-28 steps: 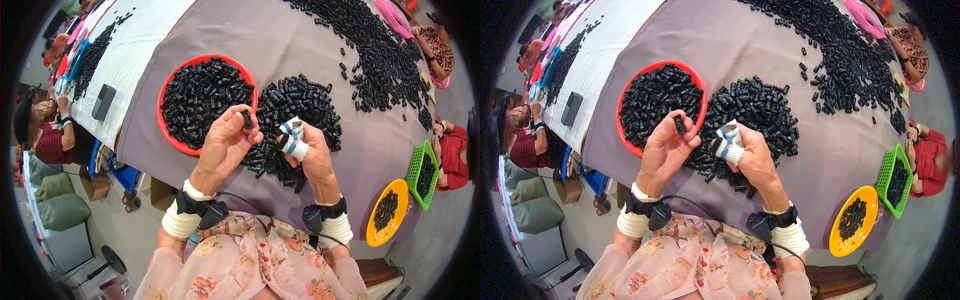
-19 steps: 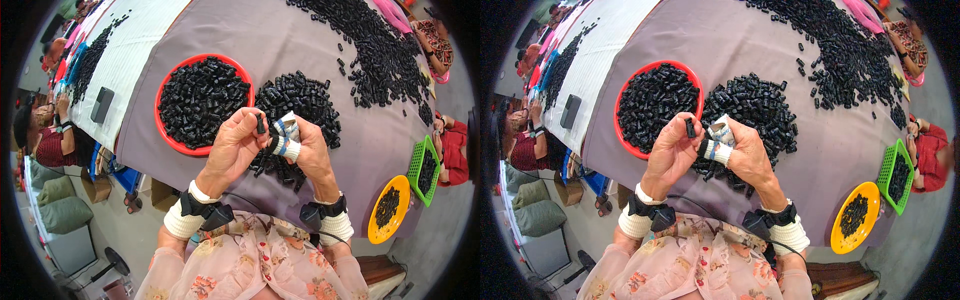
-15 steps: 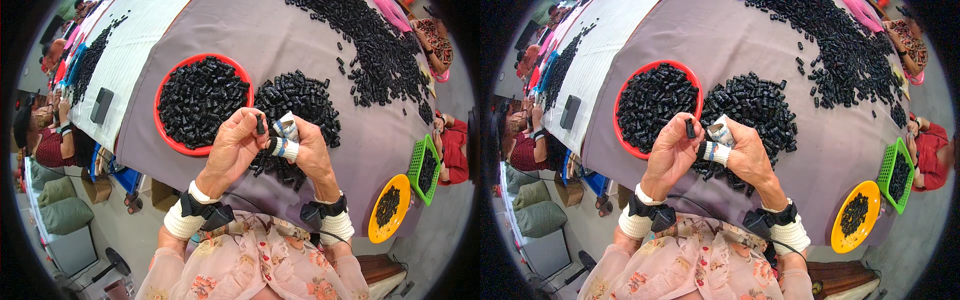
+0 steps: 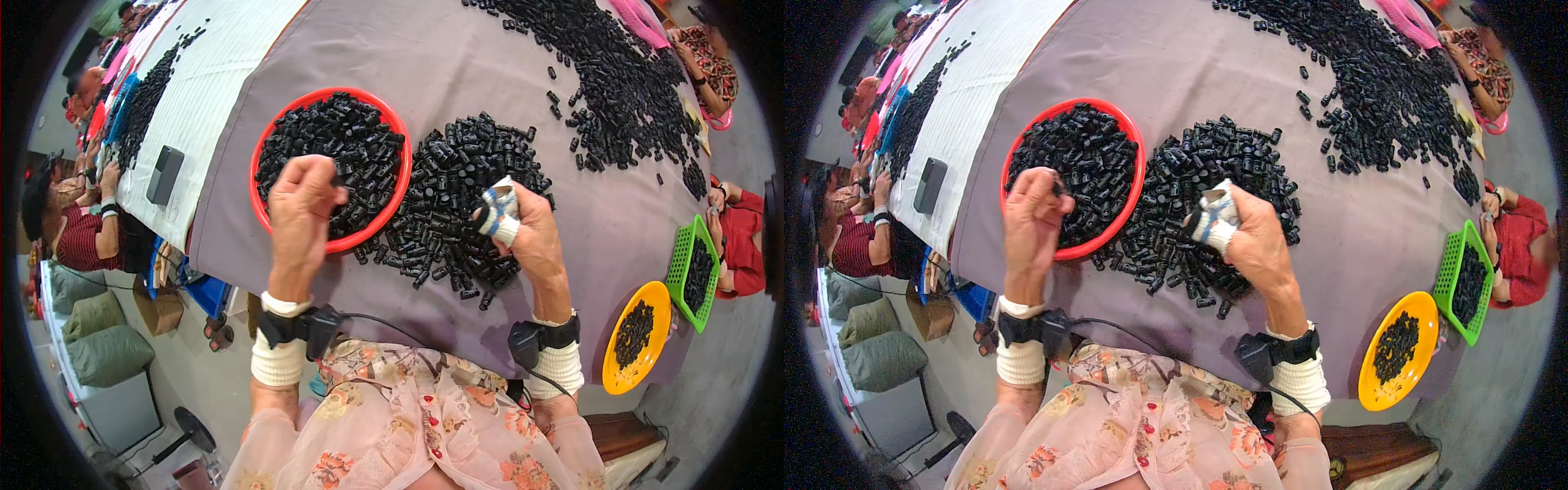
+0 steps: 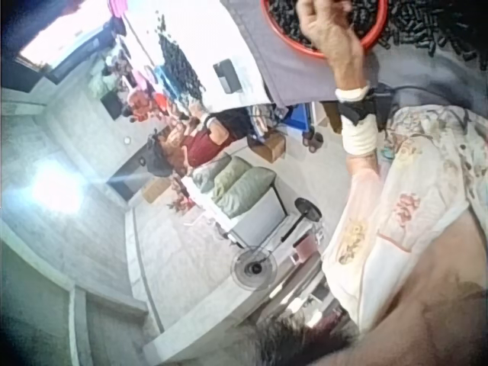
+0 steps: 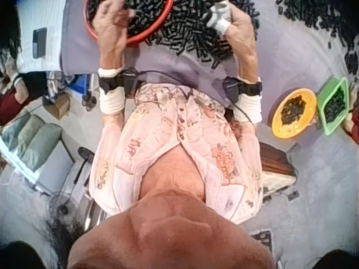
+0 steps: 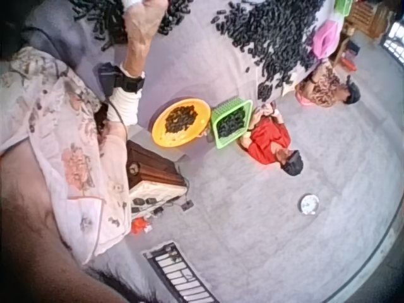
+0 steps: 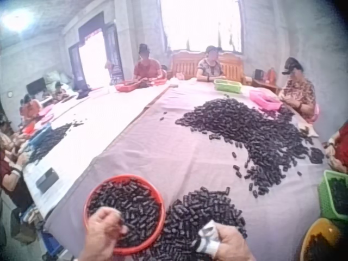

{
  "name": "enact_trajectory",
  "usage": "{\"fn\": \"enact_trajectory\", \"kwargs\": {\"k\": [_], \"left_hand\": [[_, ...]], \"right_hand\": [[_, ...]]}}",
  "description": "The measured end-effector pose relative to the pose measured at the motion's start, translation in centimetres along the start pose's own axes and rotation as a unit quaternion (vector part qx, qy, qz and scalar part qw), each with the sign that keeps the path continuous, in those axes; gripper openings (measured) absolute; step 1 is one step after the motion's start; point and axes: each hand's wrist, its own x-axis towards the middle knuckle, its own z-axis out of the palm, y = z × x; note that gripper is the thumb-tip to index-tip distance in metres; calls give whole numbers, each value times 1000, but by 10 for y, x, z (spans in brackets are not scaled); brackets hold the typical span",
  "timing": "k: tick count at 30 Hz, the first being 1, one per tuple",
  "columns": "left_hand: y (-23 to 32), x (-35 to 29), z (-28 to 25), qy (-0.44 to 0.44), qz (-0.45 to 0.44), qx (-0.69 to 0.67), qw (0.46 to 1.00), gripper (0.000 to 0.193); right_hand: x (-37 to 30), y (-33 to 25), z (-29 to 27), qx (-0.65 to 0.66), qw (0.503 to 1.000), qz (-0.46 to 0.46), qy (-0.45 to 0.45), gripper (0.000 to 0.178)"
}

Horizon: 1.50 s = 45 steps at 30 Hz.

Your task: Assembling or sorting small black shoe components at a production table.

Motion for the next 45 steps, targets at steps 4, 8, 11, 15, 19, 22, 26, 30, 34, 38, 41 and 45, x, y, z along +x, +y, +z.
{"fn": "enact_trajectory", "kwargs": {"k": [4,8,11,15,19,22,26,30,34,38,41,45], "left_hand": [[8,16,-41,-7,34,9,999,13],[19,14,-31,88,113,236,961,19],[20,-4,-1,33,119,325,938,17],[-21,-31,40,-140,140,436,878,10],[-65,-40,51,-199,185,555,786,19],[-77,-40,59,-196,220,605,740,21],[-89,-37,59,-214,240,605,728,21],[-73,-31,60,-204,-19,336,919,15],[-40,-27,63,-186,-68,116,973,17],[-19,-32,73,-181,-29,114,976,18],[-12,-35,76,-183,5,122,975,18],[-10,-36,77,-169,44,152,973,20]], "right_hand": [[-3,7,-17,34,999,1,36,10],[-6,11,-21,25,998,12,47,12],[-6,17,-25,20,999,13,42,8],[-6,12,-20,7,999,14,32,8],[-8,11,-18,-7,1000,16,15,8],[-10,11,-17,-10,999,28,22,9],[-10,13,-19,0,1000,23,18,11],[-10,10,-18,-9,1000,24,15,10],[-6,3,-13,2,1000,8,-4,12],[-1,-16,-3,-3,999,-39,-8,17],[2,-26,3,-4,998,-69,-8,21],[3,-28,6,-31,997,-76,-2,20]]}}
